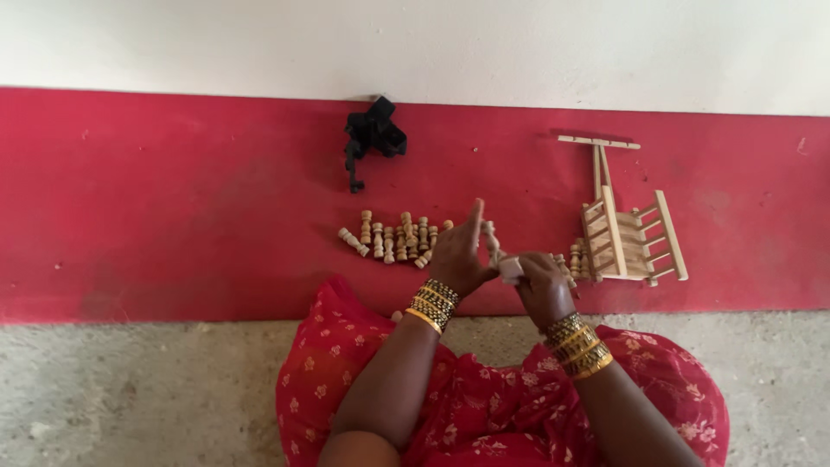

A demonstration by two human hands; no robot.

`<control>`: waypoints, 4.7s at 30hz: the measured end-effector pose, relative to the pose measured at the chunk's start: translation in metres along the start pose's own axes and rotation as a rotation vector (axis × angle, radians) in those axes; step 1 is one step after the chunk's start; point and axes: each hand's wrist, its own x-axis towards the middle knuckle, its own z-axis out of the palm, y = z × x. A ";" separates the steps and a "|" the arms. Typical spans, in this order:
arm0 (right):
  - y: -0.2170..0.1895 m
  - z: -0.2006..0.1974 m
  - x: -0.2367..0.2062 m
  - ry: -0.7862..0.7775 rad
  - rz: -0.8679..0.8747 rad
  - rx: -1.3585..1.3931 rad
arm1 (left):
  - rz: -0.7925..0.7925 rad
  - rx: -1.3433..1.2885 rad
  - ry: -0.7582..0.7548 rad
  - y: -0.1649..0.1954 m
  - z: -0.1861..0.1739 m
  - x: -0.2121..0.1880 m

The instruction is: The person sits on the floor and wipes small wooden toy parts one at a time with a cloth, placing each cleaned piece in a pile beside a small wooden toy cart. They work through the pile of pieces, occasionally reaching for the next piece.

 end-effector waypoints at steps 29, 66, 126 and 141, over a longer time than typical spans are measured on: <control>0.010 0.015 -0.011 0.217 0.158 -0.021 | 0.024 -0.105 -0.056 0.018 0.008 -0.006; 0.012 0.010 -0.007 0.239 0.220 0.033 | 0.121 -0.150 -0.079 0.029 0.021 -0.015; 0.121 -0.026 -0.049 0.614 0.750 1.238 | -0.550 0.652 -1.075 -0.062 0.090 0.045; 0.137 0.006 -0.057 0.282 0.795 1.084 | -1.121 -1.135 -0.243 -0.011 -0.052 -0.017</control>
